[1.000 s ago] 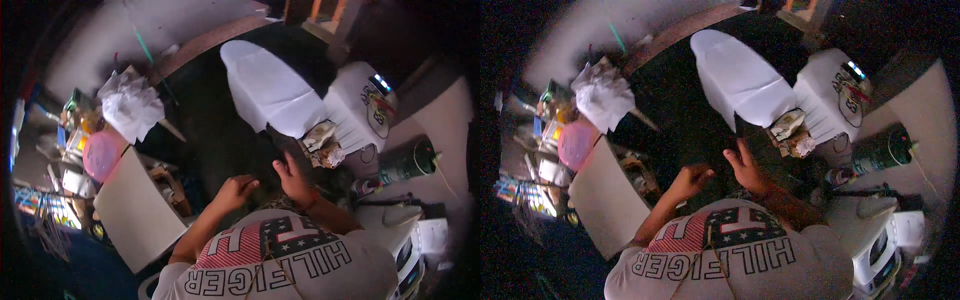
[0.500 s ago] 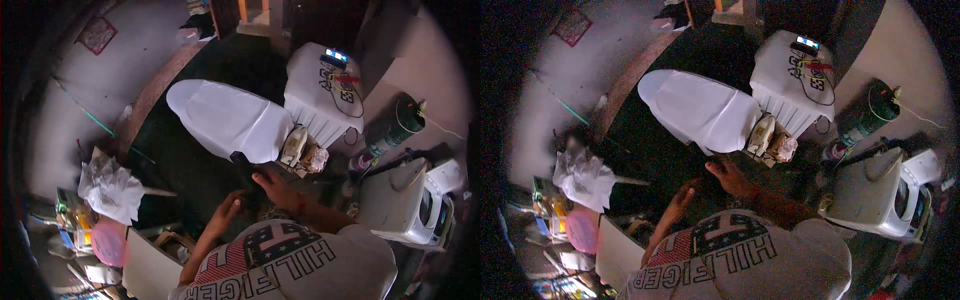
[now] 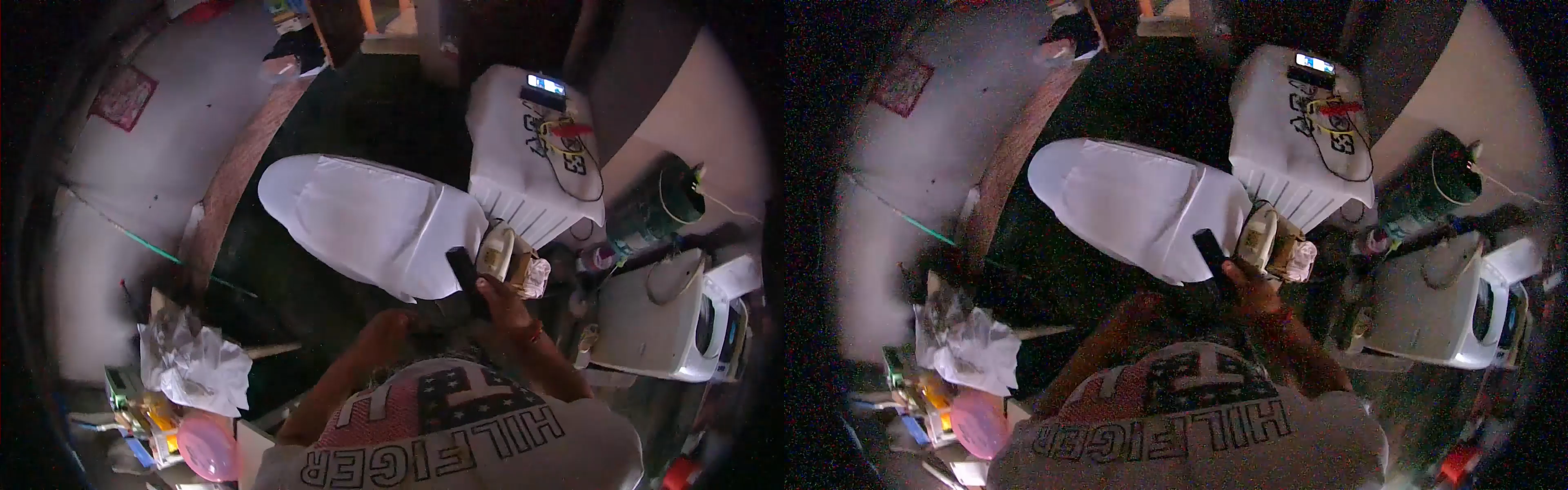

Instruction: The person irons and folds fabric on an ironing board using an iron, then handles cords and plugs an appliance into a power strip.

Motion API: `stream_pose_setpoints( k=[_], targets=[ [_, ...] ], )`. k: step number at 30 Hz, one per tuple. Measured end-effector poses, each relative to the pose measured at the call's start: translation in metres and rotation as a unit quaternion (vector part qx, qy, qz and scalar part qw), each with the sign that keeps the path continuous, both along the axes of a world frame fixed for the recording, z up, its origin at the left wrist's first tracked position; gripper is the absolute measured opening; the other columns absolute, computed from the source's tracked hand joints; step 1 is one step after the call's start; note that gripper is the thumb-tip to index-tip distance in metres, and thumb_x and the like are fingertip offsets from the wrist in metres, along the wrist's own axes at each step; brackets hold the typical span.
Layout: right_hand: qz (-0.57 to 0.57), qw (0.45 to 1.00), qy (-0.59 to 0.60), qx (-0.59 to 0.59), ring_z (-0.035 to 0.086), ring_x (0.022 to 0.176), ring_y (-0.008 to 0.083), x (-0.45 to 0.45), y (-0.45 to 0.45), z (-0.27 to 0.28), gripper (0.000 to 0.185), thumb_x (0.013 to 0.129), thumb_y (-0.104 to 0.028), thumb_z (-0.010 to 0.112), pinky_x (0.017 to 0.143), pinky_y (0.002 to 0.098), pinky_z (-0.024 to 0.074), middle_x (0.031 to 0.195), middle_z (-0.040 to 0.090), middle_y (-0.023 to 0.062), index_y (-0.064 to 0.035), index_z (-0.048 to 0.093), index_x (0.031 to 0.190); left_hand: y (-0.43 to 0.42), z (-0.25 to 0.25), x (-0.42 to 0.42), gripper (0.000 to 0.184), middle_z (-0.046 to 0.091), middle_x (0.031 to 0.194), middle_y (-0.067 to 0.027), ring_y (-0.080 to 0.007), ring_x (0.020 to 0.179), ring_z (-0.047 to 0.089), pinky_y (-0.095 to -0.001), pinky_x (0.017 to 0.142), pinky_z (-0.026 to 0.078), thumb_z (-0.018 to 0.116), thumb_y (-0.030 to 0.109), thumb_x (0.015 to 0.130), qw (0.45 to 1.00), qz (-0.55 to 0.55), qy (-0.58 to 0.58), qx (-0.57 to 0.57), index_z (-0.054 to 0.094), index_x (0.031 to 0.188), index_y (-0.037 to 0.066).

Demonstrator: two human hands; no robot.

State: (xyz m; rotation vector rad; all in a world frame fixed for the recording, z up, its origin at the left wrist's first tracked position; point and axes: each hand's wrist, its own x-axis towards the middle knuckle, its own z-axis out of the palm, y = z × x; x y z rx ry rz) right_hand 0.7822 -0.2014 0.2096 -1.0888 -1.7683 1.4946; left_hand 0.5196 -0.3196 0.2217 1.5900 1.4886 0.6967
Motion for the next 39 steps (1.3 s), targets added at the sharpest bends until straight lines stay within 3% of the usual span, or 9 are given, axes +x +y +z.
stream_pose_setpoints(
  k=[3,8,11,15,20,25,31,36,39],
  targets=[
    [-0.086,0.978,0.024,-0.190,0.048,0.100,0.0168,0.012,0.007,0.021,0.040,0.091,-0.032,0.051,0.089,0.0304,0.0377,0.107,0.053,0.0063,-0.0019,0.051,0.117,0.026,-0.024,-0.045,0.035,0.058,0.103,-0.0163,-0.0279,0.095,0.056,-0.0356,0.087,0.042,0.042,0.028,0.094,0.972,-0.098,0.160,0.143,0.054,0.108,-0.001],
    [-0.276,0.918,0.092,-0.268,0.049,0.102,0.0156,0.021,-0.013,0.027,0.044,0.089,-0.035,0.054,0.091,0.0291,0.0372,0.108,0.056,0.0058,0.0003,0.052,0.116,0.103,-0.035,-0.122,0.026,0.058,0.101,-0.0149,-0.0265,0.092,0.058,-0.0343,0.083,0.044,0.048,0.020,0.092,0.988,-0.133,0.041,0.063,0.055,0.106,0.000],
    [-0.305,0.935,0.013,-0.183,0.050,0.105,0.0161,0.014,-0.036,0.027,0.045,0.089,-0.035,0.055,0.092,0.0301,0.0372,0.111,0.057,0.0073,0.0005,0.053,0.116,0.158,-0.034,-0.147,0.021,0.058,0.101,-0.0139,-0.0240,0.091,0.059,-0.0320,0.080,0.047,0.051,0.012,0.090,0.982,-0.187,-0.026,0.008,0.055,0.108,0.001],
    [-0.319,0.929,-0.053,-0.181,0.049,0.108,0.0183,-0.038,-0.065,0.079,0.051,0.086,-0.037,0.058,0.094,0.0311,0.0362,0.116,0.056,0.0102,0.0002,0.052,0.120,0.204,0.033,-0.118,0.024,0.058,0.105,-0.0123,-0.0219,0.096,0.059,-0.0314,0.081,0.048,0.051,0.006,0.089,0.936,-0.340,-0.082,0.040,0.054,0.112,0.003],
    [-0.326,0.923,0.003,-0.205,0.048,0.111,0.0199,-0.085,-0.089,0.126,0.057,0.083,-0.040,0.061,0.095,0.0318,0.0359,0.119,0.054,0.0128,0.0010,0.051,0.121,0.202,0.093,-0.044,0.034,0.051,0.120,-0.0142,-0.0224,0.099,0.056,-0.0303,0.087,0.044,0.048,0.008,0.091,0.810,-0.558,-0.168,0.072,0.046,0.124,0.003],
    [-0.396,0.892,-0.055,-0.212,0.051,0.104,0.0196,-0.081,-0.109,0.123,0.054,0.084,-0.042,0.058,0.093,0.0316,0.0372,0.113,0.058,0.0099,-0.0006,0.052,0.119,0.191,0.088,0.002,0.031,0.060,0.100,-0.0167,-0.0224,0.089,0.059,-0.0299,0.081,0.045,0.050,0.011,0.090,0.793,-0.573,-0.195,0.063,0.050,0.119,0.001],
    [-0.366,0.904,-0.090,-0.203,0.051,0.104,0.0198,-0.046,-0.113,0.103,0.059,0.083,-0.046,0.059,0.093,0.0314,0.0372,0.113,0.058,0.0106,-0.0001,0.052,0.119,0.190,0.100,0.037,0.025,0.061,0.080,-0.0089,-0.0101,0.072,0.055,-0.0255,0.067,0.045,0.054,0.014,0.090,0.793,-0.590,-0.154,0.001,0.057,0.111,0.003],
    [-0.338,0.917,-0.084,-0.194,0.051,0.105,0.0197,0.001,-0.105,0.116,0.057,0.084,-0.046,0.058,0.093,0.0321,0.0371,0.113,0.058,0.0103,-0.0006,0.053,0.118,0.188,0.093,0.080,0.026,0.061,0.080,-0.0033,-0.0066,0.071,0.053,-0.0233,0.066,0.045,0.054,0.015,0.090,0.795,-0.584,-0.160,-0.032,0.058,0.111,0.001],
    [-0.321,0.913,-0.143,-0.205,0.051,0.106,0.0217,0.034,-0.096,0.122,0.064,0.081,-0.054,0.056,0.094,0.0332,0.0368,0.112,0.058,0.0119,-0.0022,0.053,0.119,0.192,0.084,0.113,0.026,0.064,0.080,-0.0093,-0.0117,0.072,0.059,-0.0271,0.066,0.047,0.059,0.018,0.086,0.801,-0.579,-0.148,-0.037,0.059,0.104,-0.001]
  ],
)
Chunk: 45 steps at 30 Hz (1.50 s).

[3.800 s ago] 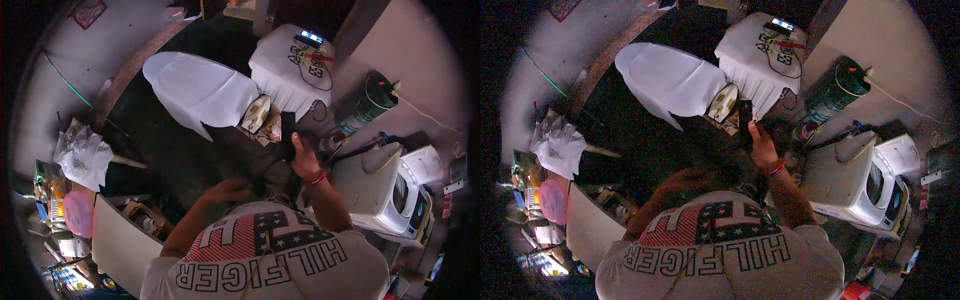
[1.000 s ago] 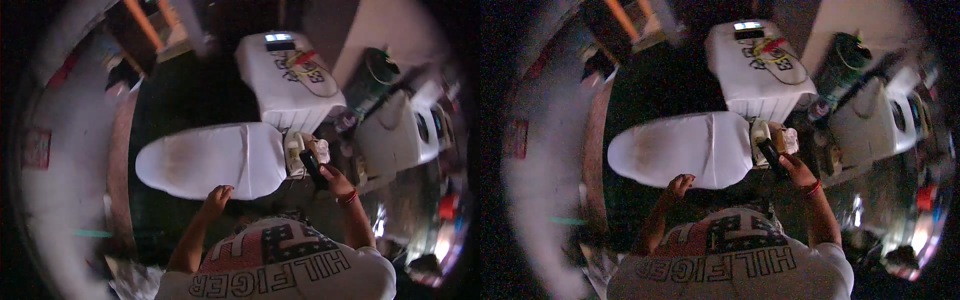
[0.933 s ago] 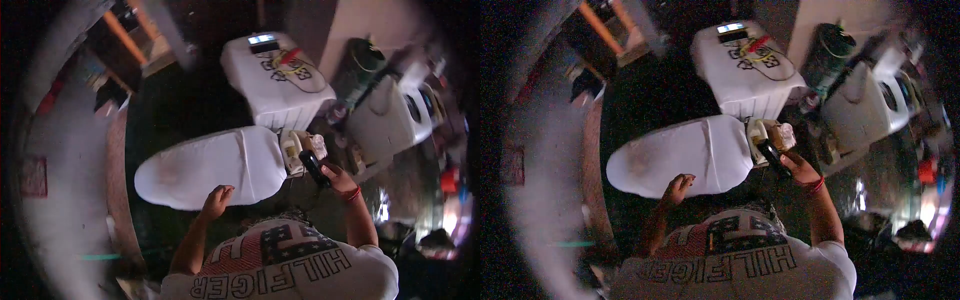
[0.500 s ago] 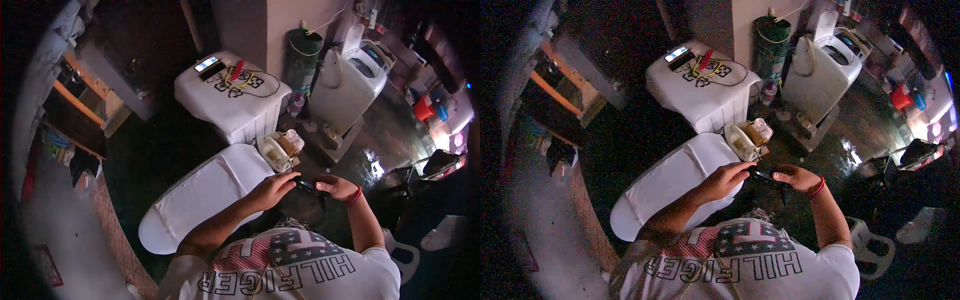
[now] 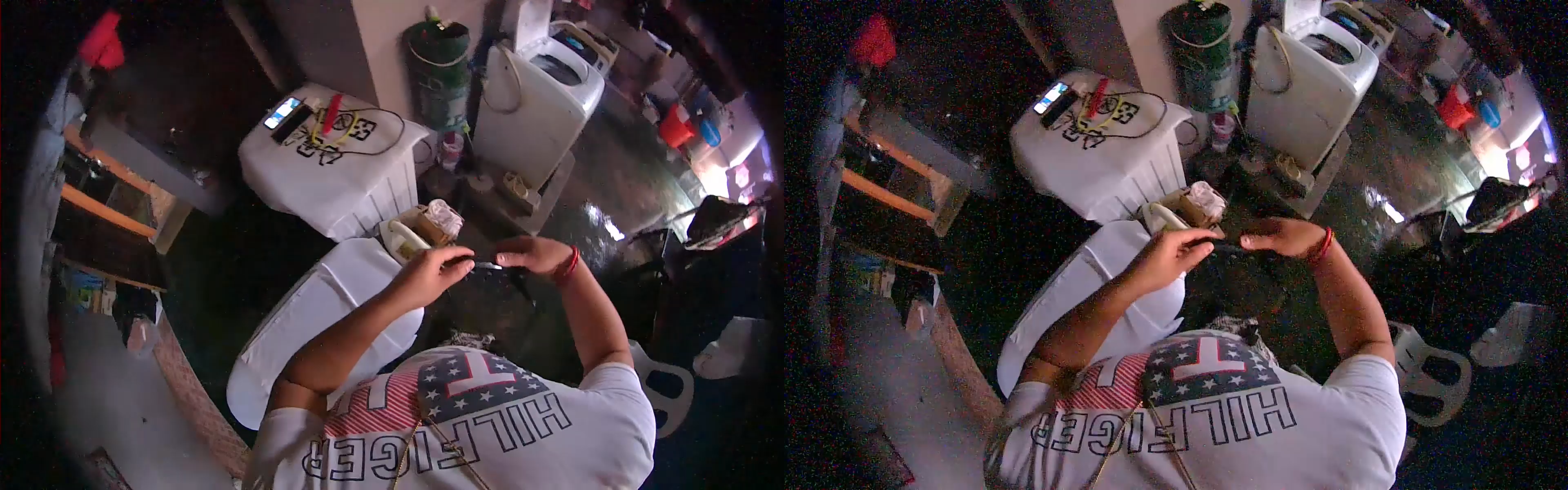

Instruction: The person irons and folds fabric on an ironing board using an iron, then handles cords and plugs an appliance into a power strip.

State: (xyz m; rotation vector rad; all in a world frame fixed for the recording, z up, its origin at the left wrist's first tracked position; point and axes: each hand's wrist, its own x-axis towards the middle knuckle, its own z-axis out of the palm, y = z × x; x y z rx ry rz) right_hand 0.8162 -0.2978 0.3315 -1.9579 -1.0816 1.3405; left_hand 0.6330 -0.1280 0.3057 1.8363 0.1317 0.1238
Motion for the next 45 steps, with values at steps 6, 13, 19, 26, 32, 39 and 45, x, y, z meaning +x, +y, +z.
stream_pose_setpoints(
  k=[6,13,19,26,32,39,45],
  targets=[
    [-0.032,0.999,-0.014,0.007,0.049,0.112,0.0249,0.056,-0.002,-0.009,0.073,0.080,-0.057,0.054,0.096,0.0331,0.0357,0.120,0.053,0.0169,0.0030,0.049,0.122,0.011,0.010,0.064,0.025,0.063,0.078,-0.0066,-0.0109,0.069,0.058,-0.0264,0.063,0.047,0.060,0.019,0.085,1.000,0.011,-0.010,0.017,0.062,0.099,-0.002],
    [-0.093,0.971,0.214,0.050,0.054,0.098,0.0194,0.084,-0.022,-0.051,0.066,0.088,-0.055,0.043,0.089,0.0308,0.0404,0.112,0.058,0.0106,0.0027,0.051,0.120,0.020,0.037,0.085,0.022,0.064,0.084,-0.0053,-0.0087,0.076,0.057,-0.0244,0.069,0.046,0.058,0.017,0.087,0.998,-0.016,0.057,0.005,0.062,0.098,-0.002],
    [-0.046,0.982,0.185,-0.018,0.057,0.092,0.0200,0.063,-0.029,-0.040,0.073,0.090,-0.060,0.022,0.086,0.0324,0.0421,0.099,0.063,0.0099,0.0010,0.061,0.106,0.039,0.042,0.062,0.023,0.062,0.086,-0.0003,-0.0061,0.077,0.053,-0.0227,0.071,0.044,0.055,0.019,0.089,0.995,-0.014,0.097,-0.029,0.062,0.101,0.001],
    [-0.014,0.935,0.355,0.006,0.057,0.100,0.0237,0.016,-0.055,-0.114,0.082,0.093,-0.054,0.008,0.095,0.0336,0.0372,0.095,0.065,0.0133,0.0046,0.065,0.093,0.068,0.042,0.026,0.029,0.061,0.086,-0.0004,-0.0062,0.081,0.052,-0.0217,0.078,0.042,0.050,0.025,0.092,0.993,0.047,0.086,-0.058,0.062,0.099,-0.001],
    [-0.090,0.877,0.434,0.184,0.054,0.104,0.0248,-0.089,-0.098,-0.146,0.079,0.093,-0.053,0.009,0.094,0.0353,0.0372,0.101,0.062,0.0154,0.0061,0.061,0.101,0.073,0.026,-0.016,0.029,0.060,0.088,0.0008,-0.0060,0.085,0.050,-0.0211,0.079,0.039,0.051,0.025,0.091,0.991,0.009,0.118,-0.058,0.063,0.099,-0.001],
    [-0.419,0.778,0.413,0.220,0.054,0.098,0.0256,-0.247,-0.154,-0.182,0.060,0.095,-0.046,0.025,0.093,0.0373,0.0355,0.097,0.062,0.0135,0.0017,0.062,0.095,0.034,-0.025,-0.096,0.031,0.058,0.083,0.0020,-0.0047,0.078,0.049,-0.0195,0.073,0.039,0.051,0.028,0.091,0.979,-0.086,0.149,-0.113,0.063,0.097,-0.001],
    [-0.467,0.819,0.266,0.200,0.054,0.095,0.0143,-0.356,-0.176,-0.193,0.039,0.095,-0.032,0.041,0.089,0.0278,0.0399,0.108,0.061,0.0077,0.0007,0.059,0.108,0.006,-0.050,-0.140,0.033,0.060,0.086,-0.0010,-0.0081,0.077,0.055,-0.0212,0.073,0.043,0.052,0.030,0.090,0.957,-0.126,0.208,-0.156,0.061,0.097,-0.001]
  ],
)
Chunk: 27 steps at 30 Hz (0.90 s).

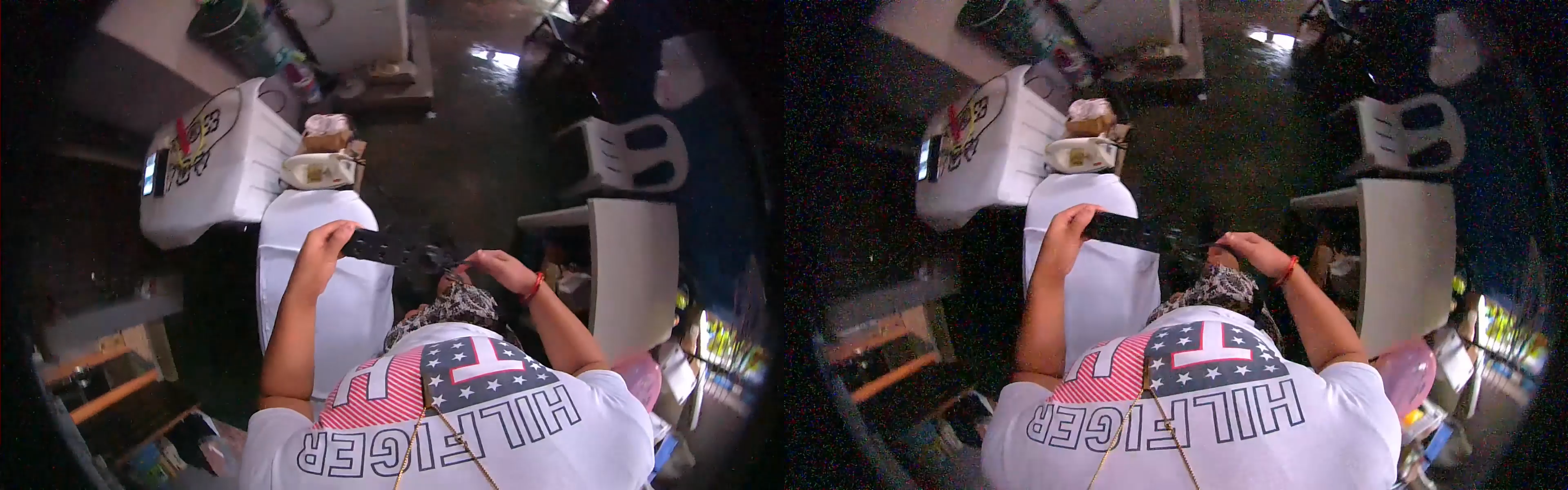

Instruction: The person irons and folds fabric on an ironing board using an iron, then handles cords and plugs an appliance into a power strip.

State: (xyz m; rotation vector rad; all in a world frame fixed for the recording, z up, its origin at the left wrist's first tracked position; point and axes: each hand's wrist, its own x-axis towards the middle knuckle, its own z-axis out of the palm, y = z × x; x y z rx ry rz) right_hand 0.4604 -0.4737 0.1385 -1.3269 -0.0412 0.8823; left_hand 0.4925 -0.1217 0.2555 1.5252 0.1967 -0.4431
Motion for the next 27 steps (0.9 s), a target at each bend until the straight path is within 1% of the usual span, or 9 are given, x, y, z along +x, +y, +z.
stream_pose_setpoints(
  k=[2,4,9,12,16,18,22,25,27],
  targets=[
    [-0.014,0.999,0.022,0.021,0.054,0.097,0.0141,-0.023,0.000,0.025,0.034,0.093,-0.025,0.047,0.089,0.0271,0.0408,0.112,0.059,0.0092,0.0015,0.056,0.112,-0.002,-0.006,-0.004,0.035,0.060,0.087,-0.0031,-0.0101,0.079,0.056,-0.0230,0.075,0.045,0.052,0.031,0.089,1.000,-0.023,0.005,0.003,0.061,0.096,-0.002],
    [-0.028,0.996,0.030,0.081,0.054,0.100,0.0130,-0.045,-0.003,0.031,0.029,0.088,-0.010,0.054,0.087,0.0275,0.0426,0.114,0.058,0.0100,0.0019,0.053,0.114,-0.017,0.005,-0.007,0.035,0.060,0.087,-0.0033,-0.0104,0.080,0.056,-0.0238,0.075,0.045,0.052,0.032,0.090,0.999,-0.031,0.007,-0.022,0.060,0.096,-0.002],
    [0.070,0.990,0.001,0.122,0.055,0.103,0.0157,-0.075,-0.031,0.037,0.030,0.085,-0.001,0.052,0.090,0.0278,0.0410,0.113,0.059,0.0109,0.0027,0.054,0.114,-0.060,0.013,0.003,0.033,0.060,0.083,-0.0017,-0.0075,0.075,0.056,-0.0229,0.069,0.047,0.048,0.030,0.092,0.990,-0.133,-0.021,-0.030,0.061,0.092,-0.001],
    [0.062,0.982,0.013,0.176,0.055,0.106,0.0172,-0.088,-0.056,0.041,0.030,0.085,0.001,0.047,0.091,0.0284,0.0406,0.110,0.060,0.0122,0.0042,0.054,0.114,-0.099,0.025,0.020,0.032,0.061,0.084,-0.0021,-0.0081,0.077,0.057,-0.0231,0.070,0.047,0.047,0.028,0.092,0.981,-0.190,0.009,-0.043,0.061,0.092,-0.001],
    [-0.013,0.972,0.000,0.235,0.055,0.107,0.0226,-0.101,-0.090,0.066,0.031,0.086,0.001,0.042,0.093,0.0319,0.0397,0.109,0.059,0.0160,0.0082,0.051,0.116,-0.147,0.026,0.042,0.032,0.061,0.084,-0.0022,-0.0102,0.075,0.059,-0.0249,0.070,0.049,0.048,0.029,0.092,0.973,-0.219,-0.009,-0.076,0.061,0.093,0.000],
    [-0.049,0.956,0.023,0.287,0.055,0.107,0.0251,-0.108,-0.103,0.069,0.032,0.087,-0.001,0.042,0.094,0.0338,0.0389,0.109,0.059,0.0181,0.0098,0.049,0.117,-0.168,0.020,0.053,0.032,0.061,0.084,-0.0023,-0.0109,0.076,0.059,-0.0268,0.068,0.050,0.048,0.029,0.092,0.969,-0.236,0.026,-0.075,0.061,0.092,0.000],
    [-0.011,0.959,0.017,0.282,0.055,0.106,0.0269,-0.105,-0.123,0.075,0.033,0.091,-0.006,0.042,0.095,0.0350,0.0385,0.112,0.057,0.0200,0.0089,0.046,0.119,-0.201,-0.005,0.063,0.029,0.063,0.081,-0.0016,-0.0104,0.074,0.062,-0.0265,0.067,0.051,0.051,0.031,0.091,0.963,-0.240,0.069,-0.101,0.063,0.090,0.004],
    [-0.030,0.956,0.034,0.289,0.056,0.105,0.0282,-0.101,-0.128,0.069,0.029,0.093,-0.010,0.039,0.094,0.0377,0.0400,0.110,0.057,0.0199,0.0067,0.048,0.115,-0.208,-0.024,0.061,0.029,0.064,0.083,-0.0006,-0.0101,0.074,0.062,-0.0267,0.064,0.052,0.053,0.033,0.090,0.971,-0.190,0.094,-0.109,0.063,0.089,0.006],
    [-0.037,0.954,0.049,0.295,0.056,0.104,0.0284,-0.095,-0.130,0.067,0.026,0.094,-0.011,0.039,0.093,0.0390,0.0407,0.109,0.057,0.0191,0.0045,0.048,0.113,-0.209,-0.025,0.056,0.031,0.064,0.083,-0.0035,-0.0129,0.075,0.062,-0.0294,0.067,0.052,0.054,0.034,0.089,0.978,-0.139,0.104,-0.120,0.063,0.088,0.005]
  ],
)
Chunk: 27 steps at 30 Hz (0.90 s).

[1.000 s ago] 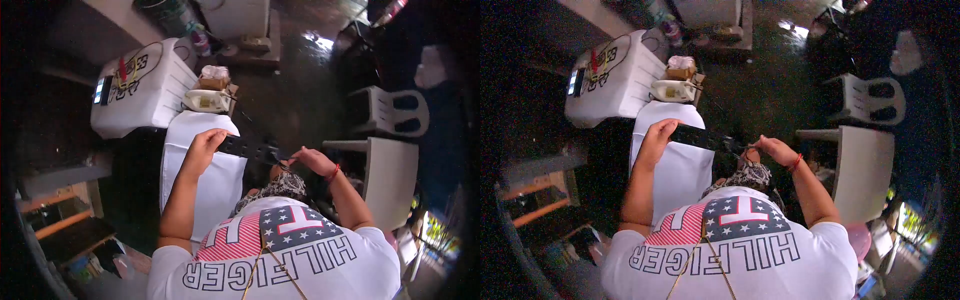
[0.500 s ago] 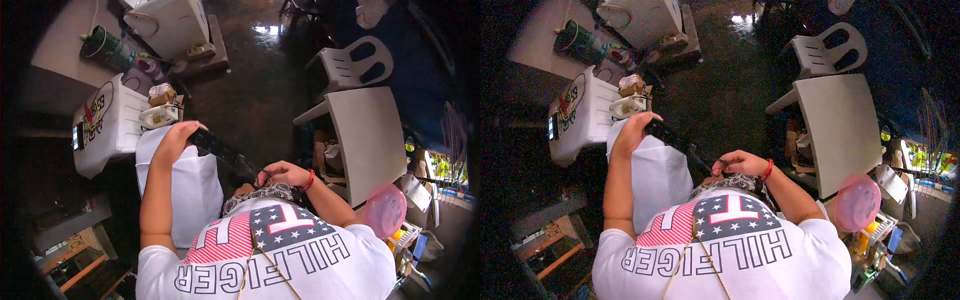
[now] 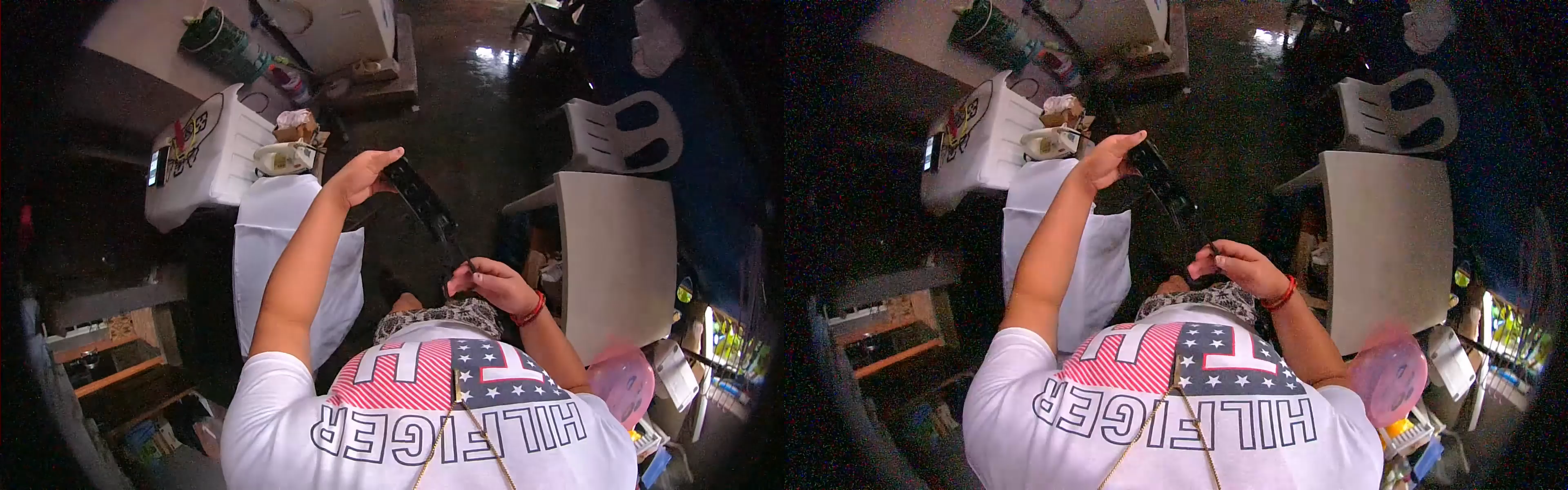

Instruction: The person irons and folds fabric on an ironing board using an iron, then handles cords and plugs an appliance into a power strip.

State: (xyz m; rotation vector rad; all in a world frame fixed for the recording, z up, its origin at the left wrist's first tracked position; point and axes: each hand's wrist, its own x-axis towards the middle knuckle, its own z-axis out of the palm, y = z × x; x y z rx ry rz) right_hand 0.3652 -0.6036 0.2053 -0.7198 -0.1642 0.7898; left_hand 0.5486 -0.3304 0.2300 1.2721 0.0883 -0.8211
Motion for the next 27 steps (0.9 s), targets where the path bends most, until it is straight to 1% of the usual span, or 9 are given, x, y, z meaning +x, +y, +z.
stream_pose_setpoints(
  k=[7,9,11,13,15,18,21,24,27],
  targets=[
    [0.020,0.999,0.006,-0.034,0.059,0.094,0.0225,0.044,0.013,0.005,0.025,0.094,-0.019,0.043,0.082,0.0334,0.0462,0.101,0.060,0.0148,-0.0010,0.048,0.112,0.030,-0.039,-0.007,0.034,0.064,0.087,-0.0053,-0.0147,0.077,0.062,-0.0318,0.069,0.052,0.055,0.037,0.087,0.986,0.158,0.046,-0.001,0.062,0.093,0.005],
    [0.043,0.992,-0.044,-0.113,0.059,0.088,0.0181,0.058,0.012,0.019,0.025,0.093,-0.018,0.047,0.076,0.0294,0.0469,0.096,0.061,0.0125,-0.0007,0.050,0.110,0.033,-0.019,-0.024,0.036,0.064,0.089,-0.0055,-0.0148,0.078,0.062,-0.0312,0.070,0.052,0.055,0.037,0.088,0.972,0.205,-0.101,0.052,0.061,0.097,0.004],
    [0.064,0.966,-0.119,-0.222,0.058,0.082,0.0142,0.071,0.009,0.036,0.024,0.091,-0.017,0.051,0.071,0.0261,0.0468,0.090,0.062,0.0102,0.0001,0.053,0.107,0.041,-0.002,-0.033,0.037,0.064,0.091,-0.0058,-0.0145,0.078,0.061,-0.0304,0.070,0.051,0.054,0.037,0.088,0.956,0.251,-0.140,0.055,0.060,0.100,0.002],
    [0.065,0.961,-0.127,-0.239,0.057,0.080,0.0134,0.076,0.003,0.026,0.021,0.086,-0.010,0.057,0.069,0.0262,0.0456,0.086,0.062,0.0058,0.0005,0.057,0.103,0.065,0.009,-0.040,0.039,0.064,0.092,-0.0063,-0.0139,0.079,0.061,-0.0292,0.070,0.050,0.053,0.037,0.089,0.951,0.301,-0.070,0.007,0.059,0.102,0.001],
    [0.072,0.948,-0.160,-0.264,0.058,0.078,0.0148,0.081,-0.002,0.005,0.018,0.083,-0.008,0.058,0.069,0.0271,0.0456,0.085,0.062,0.0058,-0.0004,0.059,0.100,0.079,0.043,-0.064,0.034,0.063,0.089,-0.0056,-0.0136,0.080,0.060,-0.0287,0.070,0.050,0.052,0.033,0.090,0.942,0.313,-0.118,0.025,0.060,0.099,0.001],
    [0.083,0.852,-0.331,-0.396,0.060,0.078,0.0224,0.095,-0.012,-0.047,0.013,0.077,-0.003,0.059,0.071,0.0287,0.0468,0.087,0.062,0.0098,-0.0022,0.063,0.089,0.114,0.062,-0.100,0.030,0.062,0.085,-0.0052,-0.0143,0.079,0.059,-0.0296,0.072,0.048,0.052,0.029,0.091,0.902,0.403,-0.130,0.082,0.059,0.095,0.000],
    [0.061,0.785,-0.415,-0.455,0.059,0.082,0.0304,0.112,-0.016,-0.084,0.007,0.075,-0.007,0.061,0.073,0.0345,0.0476,0.085,0.060,0.0150,-0.0038,0.063,0.081,0.123,0.087,-0.146,0.029,0.060,0.088,-0.0061,-0.0141,0.081,0.058,-0.0291,0.073,0.047,0.053,0.027,0.091,0.865,0.460,-0.160,0.117,0.058,0.096,-0.001],
    [-0.009,0.579,-0.556,-0.596,0.056,0.085,0.0336,0.129,-0.021,-0.144,0.009,0.077,-0.012,0.060,0.074,0.0405,0.0474,0.086,0.059,0.0159,-0.0040,0.063,0.080,0.127,0.101,-0.183,0.031,0.059,0.092,-0.0079,-0.0147,0.082,0.057,-0.0290,0.074,0.047,0.053,0.026,0.091,0.811,0.537,-0.123,0.196,0.054,0.103,-0.003],
    [-0.049,0.506,-0.559,-0.655,0.055,0.078,0.0356,0.150,-0.025,-0.176,0.016,0.078,-0.019,0.058,0.071,0.0461,0.0462,0.081,0.057,0.0153,-0.0048,0.061,0.085,0.140,0.098,-0.213,0.033,0.058,0.093,-0.0084,-0.0155,0.082,0.056,-0.0306,0.075,0.047,0.052,0.026,0.091,0.794,0.556,-0.129,0.209,0.052,0.105,-0.004]
  ],
)
